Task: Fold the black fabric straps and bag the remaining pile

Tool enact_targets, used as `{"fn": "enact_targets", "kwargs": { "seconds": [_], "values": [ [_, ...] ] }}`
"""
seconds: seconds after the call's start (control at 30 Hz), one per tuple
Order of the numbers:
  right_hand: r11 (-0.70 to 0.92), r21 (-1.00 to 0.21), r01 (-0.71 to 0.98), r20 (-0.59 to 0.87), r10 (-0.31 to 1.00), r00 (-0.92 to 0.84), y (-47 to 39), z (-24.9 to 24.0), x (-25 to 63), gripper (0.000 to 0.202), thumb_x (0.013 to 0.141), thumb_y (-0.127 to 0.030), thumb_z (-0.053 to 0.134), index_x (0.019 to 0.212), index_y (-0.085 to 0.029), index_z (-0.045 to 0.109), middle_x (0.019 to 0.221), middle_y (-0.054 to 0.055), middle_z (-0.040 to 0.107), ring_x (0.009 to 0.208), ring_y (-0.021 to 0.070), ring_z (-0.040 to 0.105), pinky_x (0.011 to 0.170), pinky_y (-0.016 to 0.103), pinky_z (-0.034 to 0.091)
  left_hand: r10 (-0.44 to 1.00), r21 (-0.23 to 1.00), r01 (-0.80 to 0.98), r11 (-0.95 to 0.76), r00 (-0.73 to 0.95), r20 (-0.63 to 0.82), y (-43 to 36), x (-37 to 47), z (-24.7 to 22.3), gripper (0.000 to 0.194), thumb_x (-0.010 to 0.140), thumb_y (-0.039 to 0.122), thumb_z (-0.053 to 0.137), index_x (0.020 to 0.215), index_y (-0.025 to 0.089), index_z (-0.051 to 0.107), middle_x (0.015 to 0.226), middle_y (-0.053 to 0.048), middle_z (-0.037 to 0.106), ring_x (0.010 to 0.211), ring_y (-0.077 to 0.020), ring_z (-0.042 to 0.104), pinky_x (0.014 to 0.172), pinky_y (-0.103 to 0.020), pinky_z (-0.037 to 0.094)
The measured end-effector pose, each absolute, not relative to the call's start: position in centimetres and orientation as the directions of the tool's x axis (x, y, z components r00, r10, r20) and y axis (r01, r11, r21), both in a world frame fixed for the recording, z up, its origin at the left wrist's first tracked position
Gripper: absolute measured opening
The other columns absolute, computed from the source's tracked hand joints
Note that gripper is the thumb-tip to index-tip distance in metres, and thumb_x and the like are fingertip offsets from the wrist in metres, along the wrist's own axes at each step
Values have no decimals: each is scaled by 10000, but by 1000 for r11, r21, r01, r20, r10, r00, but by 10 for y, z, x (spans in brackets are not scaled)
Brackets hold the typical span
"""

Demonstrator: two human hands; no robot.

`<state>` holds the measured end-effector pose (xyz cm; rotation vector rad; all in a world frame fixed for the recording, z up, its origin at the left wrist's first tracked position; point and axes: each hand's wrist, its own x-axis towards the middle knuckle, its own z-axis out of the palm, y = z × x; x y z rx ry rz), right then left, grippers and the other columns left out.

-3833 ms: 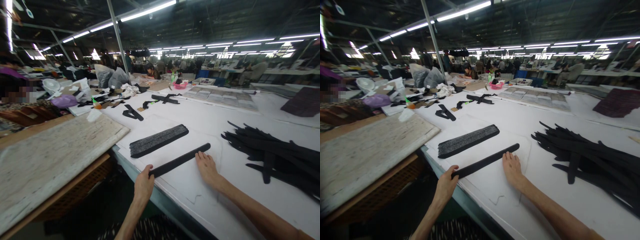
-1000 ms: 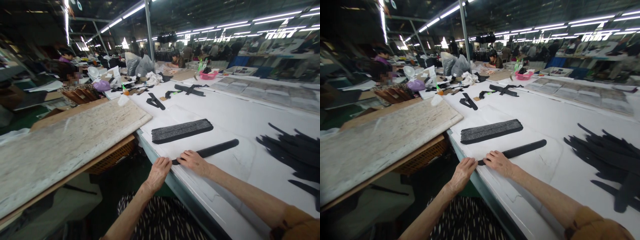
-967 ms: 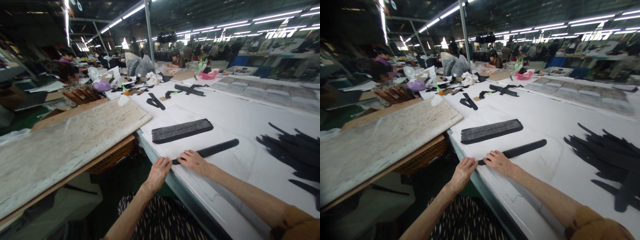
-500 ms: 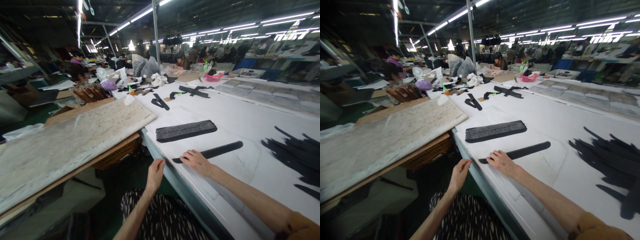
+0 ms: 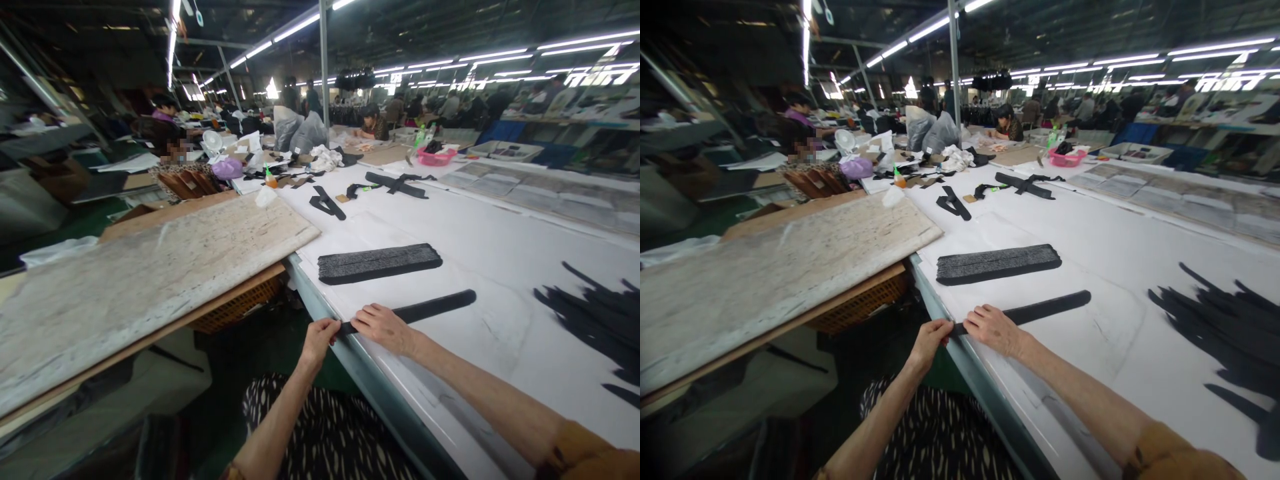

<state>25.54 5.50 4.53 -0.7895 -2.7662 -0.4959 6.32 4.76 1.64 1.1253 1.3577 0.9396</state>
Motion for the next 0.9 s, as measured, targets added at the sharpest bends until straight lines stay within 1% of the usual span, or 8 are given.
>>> {"fn": "enact_targets", "kwargs": {
  "seconds": [0.07,0.23,0.37,0.5,0.67,0.77,0.9],
  "values": [
    [803,253,539,306,463,-832,56,44,263,120,885,-88,452,877,-133,563,794,24,533,743,163,459,659,293,357,967,964,98,248,33,-252,47,60,14,371,580,508,630,461,169,537,399,37,435,437,-95,390,479,-238,306],
    [786,222,577,337,493,-802,54,40,278,175,881,-48,424,906,-122,580,831,44,559,766,166,478,683,293,376,964,961,84,263,23,-265,44,51,8,378,564,511,660,457,165,551,394,37,438,431,-90,385,478,-238,303],
    [788,211,578,368,484,-794,50,40,288,196,881,-39,412,920,-114,588,834,53,570,762,165,484,682,291,390,959,956,81,282,13,-284,43,44,-4,380,553,515,672,465,163,559,404,40,438,434,-87,385,474,-237,300],
    [791,200,578,387,478,-788,45,43,301,236,875,-13,380,930,-103,591,829,63,576,753,163,488,674,290,400,947,943,84,322,-20,-322,42,32,-21,383,510,525,696,498,158,587,414,42,446,434,-90,392,467,-237,306],
    [782,213,586,413,471,-779,38,45,312,250,886,-17,360,946,-98,589,840,72,585,776,168,500,685,297,409,925,921,94,378,-83,-371,39,15,-44,407,450,545,711,478,160,583,396,43,445,419,-91,389,458,-242,298],
    [788,222,575,396,465,-791,36,46,311,247,881,-11,366,937,-99,590,840,70,588,777,167,500,684,297,408,911,910,94,405,-122,-393,36,5,-58,424,428,561,712,464,161,574,378,45,439,404,-87,375,453,-242,285],
    [806,262,530,324,444,-835,36,48,293,244,873,-3,378,940,-107,588,832,60,582,761,161,489,665,299,397,889,894,85,441,-177,-422,29,-7,-77,444,400,575,712,478,157,585,376,48,433,405,-84,365,441,-234,270]
  ]
}}
